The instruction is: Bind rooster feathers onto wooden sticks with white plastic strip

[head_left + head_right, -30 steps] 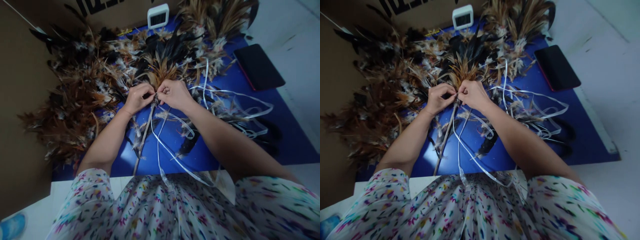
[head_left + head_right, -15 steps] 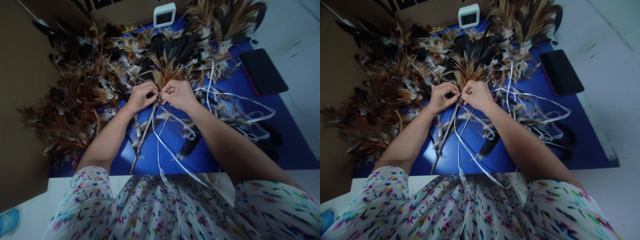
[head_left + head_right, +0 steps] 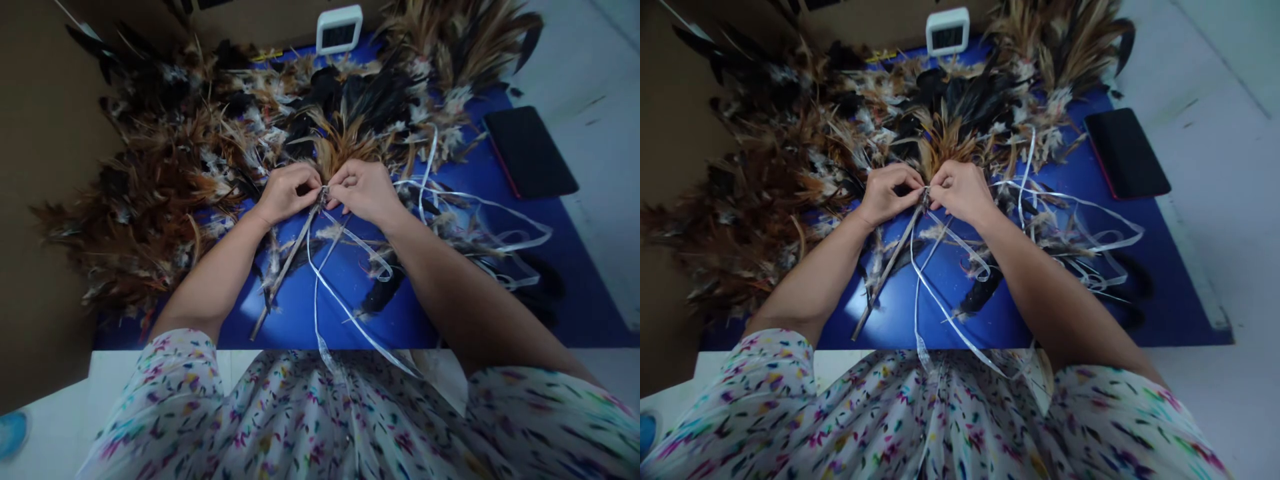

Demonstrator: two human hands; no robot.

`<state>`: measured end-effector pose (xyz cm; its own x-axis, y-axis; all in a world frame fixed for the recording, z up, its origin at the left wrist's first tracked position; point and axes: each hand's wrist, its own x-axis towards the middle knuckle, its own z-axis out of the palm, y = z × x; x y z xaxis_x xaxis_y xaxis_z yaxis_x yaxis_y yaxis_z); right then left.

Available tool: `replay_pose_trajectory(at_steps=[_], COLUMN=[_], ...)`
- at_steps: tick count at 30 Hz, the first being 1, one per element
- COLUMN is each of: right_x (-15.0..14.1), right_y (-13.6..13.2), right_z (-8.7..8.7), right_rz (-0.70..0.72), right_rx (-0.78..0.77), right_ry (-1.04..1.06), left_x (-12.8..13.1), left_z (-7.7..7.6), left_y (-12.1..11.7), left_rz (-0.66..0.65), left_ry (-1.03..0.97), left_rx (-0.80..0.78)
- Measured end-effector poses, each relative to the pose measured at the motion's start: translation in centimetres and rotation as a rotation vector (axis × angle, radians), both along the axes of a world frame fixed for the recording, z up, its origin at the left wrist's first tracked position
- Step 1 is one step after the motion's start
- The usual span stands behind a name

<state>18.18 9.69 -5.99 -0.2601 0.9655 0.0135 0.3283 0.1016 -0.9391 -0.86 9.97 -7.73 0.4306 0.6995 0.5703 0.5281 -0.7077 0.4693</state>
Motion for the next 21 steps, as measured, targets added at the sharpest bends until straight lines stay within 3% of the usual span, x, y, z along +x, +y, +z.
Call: replay_pose_trajectory(at_steps=[21], right_x=[0.01], right_y=[-0.26], right_z=[0.2], right_rz=[0.021], right_rx=[0.053], right_ry=[-0.035], left_x=[0.18], left_z=[0.34], left_y=[-0.16], left_rz=[0.0], left_ry=[-0.032], left_rx=[-0.096])
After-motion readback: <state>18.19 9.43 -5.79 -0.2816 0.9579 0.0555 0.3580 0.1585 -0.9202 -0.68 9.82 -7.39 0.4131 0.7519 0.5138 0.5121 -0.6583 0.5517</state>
